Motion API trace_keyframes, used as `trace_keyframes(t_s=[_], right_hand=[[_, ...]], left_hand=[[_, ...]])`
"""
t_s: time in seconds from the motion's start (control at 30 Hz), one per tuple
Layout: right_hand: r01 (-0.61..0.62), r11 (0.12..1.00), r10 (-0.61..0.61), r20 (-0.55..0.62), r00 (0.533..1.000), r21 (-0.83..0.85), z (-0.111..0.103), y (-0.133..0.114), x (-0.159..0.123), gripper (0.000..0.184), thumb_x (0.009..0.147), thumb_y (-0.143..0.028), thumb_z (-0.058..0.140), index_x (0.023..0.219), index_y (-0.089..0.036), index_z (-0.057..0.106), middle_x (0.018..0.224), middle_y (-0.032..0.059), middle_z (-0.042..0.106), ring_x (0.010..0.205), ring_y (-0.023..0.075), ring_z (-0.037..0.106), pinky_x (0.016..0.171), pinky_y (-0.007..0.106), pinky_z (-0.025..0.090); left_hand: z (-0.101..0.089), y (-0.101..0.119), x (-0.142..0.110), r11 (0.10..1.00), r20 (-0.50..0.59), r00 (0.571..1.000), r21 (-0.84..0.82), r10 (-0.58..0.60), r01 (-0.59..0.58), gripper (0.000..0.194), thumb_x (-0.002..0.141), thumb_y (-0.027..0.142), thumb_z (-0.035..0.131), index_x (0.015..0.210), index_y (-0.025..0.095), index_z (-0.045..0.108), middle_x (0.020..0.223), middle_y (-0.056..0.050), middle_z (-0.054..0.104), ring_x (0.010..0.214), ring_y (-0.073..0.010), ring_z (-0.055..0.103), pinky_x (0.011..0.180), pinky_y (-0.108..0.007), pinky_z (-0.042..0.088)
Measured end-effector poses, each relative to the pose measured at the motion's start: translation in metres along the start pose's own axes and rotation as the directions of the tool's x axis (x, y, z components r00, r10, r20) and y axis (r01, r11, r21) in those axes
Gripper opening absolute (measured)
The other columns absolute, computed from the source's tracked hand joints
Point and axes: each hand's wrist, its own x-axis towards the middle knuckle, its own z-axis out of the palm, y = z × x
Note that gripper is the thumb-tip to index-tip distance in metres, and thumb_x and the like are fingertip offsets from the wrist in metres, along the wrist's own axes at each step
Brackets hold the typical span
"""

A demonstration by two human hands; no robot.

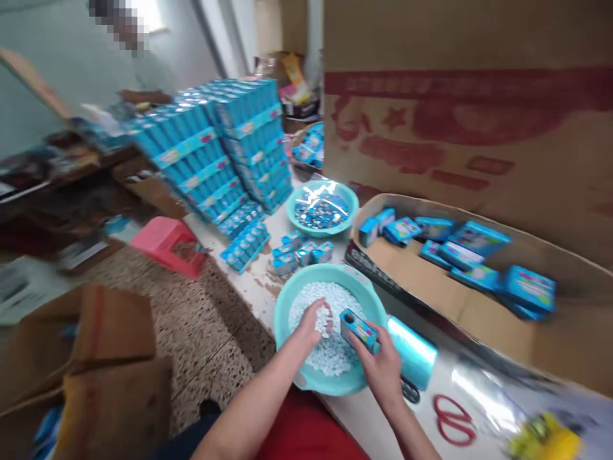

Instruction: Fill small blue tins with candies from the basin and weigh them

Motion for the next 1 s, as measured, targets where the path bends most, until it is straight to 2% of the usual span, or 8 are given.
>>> trace_keyframes(t_s=[0.07, 0.13, 0.23, 0.3, 0.4, 0.5, 0.77, 1.0], right_hand=[[0.007, 1.000, -0.007, 0.026, 1.000, -0.019, 0.007, -0.002, 0.002, 0.035, 0.077, -0.047, 0.059, 0.096, -0.017, 0.059, 0.091, 0.0073, 0.064, 0.086, 0.0232, 0.061, 0.077, 0.036, 0.049], [0.023, 0.999, -0.020, 0.072, 0.997, -0.046, 0.014, -0.004, 0.001, 0.028, 0.077, -0.039, 0.059, 0.096, -0.018, 0.058, 0.092, 0.0067, 0.064, 0.089, 0.0239, 0.060, 0.078, 0.037, 0.047], [0.037, 0.996, -0.027, 0.114, 0.993, -0.083, 0.021, -0.010, -0.001, 0.023, 0.077, -0.032, 0.060, 0.097, -0.020, 0.058, 0.092, 0.0056, 0.064, 0.089, 0.0242, 0.060, 0.077, 0.037, 0.045], [0.046, 0.993, -0.034, 0.107, 0.994, -0.110, 0.023, -0.015, 0.000, 0.024, 0.077, -0.030, 0.062, 0.098, -0.020, 0.057, 0.093, 0.0053, 0.064, 0.091, 0.0243, 0.059, 0.078, 0.037, 0.043], [0.060, 0.989, -0.044, 0.117, 0.992, -0.133, 0.023, -0.021, 0.004, 0.025, 0.076, -0.027, 0.063, 0.099, -0.021, 0.057, 0.094, 0.0050, 0.064, 0.092, 0.0240, 0.058, 0.078, 0.036, 0.043], [0.060, 0.991, -0.042, 0.145, 0.989, -0.119, 0.021, -0.023, 0.008, 0.023, 0.075, -0.024, 0.063, 0.098, -0.022, 0.058, 0.093, 0.0049, 0.064, 0.090, 0.0239, 0.059, 0.077, 0.035, 0.044], [-0.049, 0.996, 0.059, 0.159, 0.985, -0.070, 0.026, -0.034, 0.003, 0.031, 0.069, -0.019, 0.071, 0.097, -0.021, 0.059, 0.094, 0.0047, 0.064, 0.091, 0.0236, 0.058, 0.079, 0.034, 0.044], [-0.099, 0.994, 0.106, 0.154, 0.982, -0.056, 0.025, -0.039, 0.000, 0.033, 0.066, -0.018, 0.074, 0.096, -0.022, 0.060, 0.094, 0.0028, 0.064, 0.092, 0.0231, 0.058, 0.079, 0.035, 0.043]], left_hand=[[0.007, 0.011, -0.003, 1.000, 0.023, 1.000, 0.016, 0.018, -0.019, 0.028, 0.069, 0.040, 0.062, 0.068, 0.017, 0.046, 0.050, 0.007, 0.047, 0.034, -0.0051, 0.040, 0.035, -0.016, 0.025], [0.017, 0.019, -0.011, 0.991, 0.044, 0.990, 0.011, 0.134, -0.135, 0.030, 0.066, 0.041, 0.064, 0.069, 0.018, 0.047, 0.052, 0.006, 0.050, 0.039, -0.0067, 0.045, 0.038, -0.017, 0.031], [0.033, 0.023, -0.019, 0.932, 0.041, 0.931, 0.021, 0.362, -0.363, 0.029, 0.062, 0.037, 0.069, 0.064, 0.016, 0.048, 0.054, 0.005, 0.051, 0.050, -0.0102, 0.054, 0.050, -0.021, 0.043], [0.040, 0.025, -0.021, 0.906, 0.032, 0.908, 0.067, 0.418, -0.419, 0.026, 0.061, 0.034, 0.069, 0.064, 0.015, 0.052, 0.061, 0.003, 0.056, 0.054, -0.0115, 0.057, 0.054, -0.023, 0.046], [0.044, 0.028, -0.020, 0.898, 0.028, 0.909, 0.144, 0.416, -0.415, 0.025, 0.062, 0.036, 0.068, 0.069, 0.015, 0.056, 0.069, 0.001, 0.061, 0.057, -0.0144, 0.061, 0.054, -0.025, 0.047], [0.046, 0.030, -0.017, 0.898, 0.010, 0.912, 0.170, 0.410, -0.406, 0.028, 0.062, 0.038, 0.069, 0.068, 0.016, 0.053, 0.064, 0.002, 0.058, 0.057, -0.0166, 0.062, 0.054, -0.027, 0.047], [0.046, 0.032, -0.019, 0.873, 0.042, 0.893, 0.194, 0.448, -0.447, 0.034, 0.064, 0.042, 0.071, 0.063, 0.015, 0.049, 0.054, 0.005, 0.050, 0.047, -0.0108, 0.054, 0.048, -0.022, 0.043], [0.045, 0.031, -0.026, 0.849, 0.049, 0.882, 0.253, 0.468, -0.465, 0.033, 0.065, 0.042, 0.071, 0.066, 0.016, 0.050, 0.056, 0.005, 0.052, 0.049, -0.0111, 0.054, 0.049, -0.022, 0.043]])
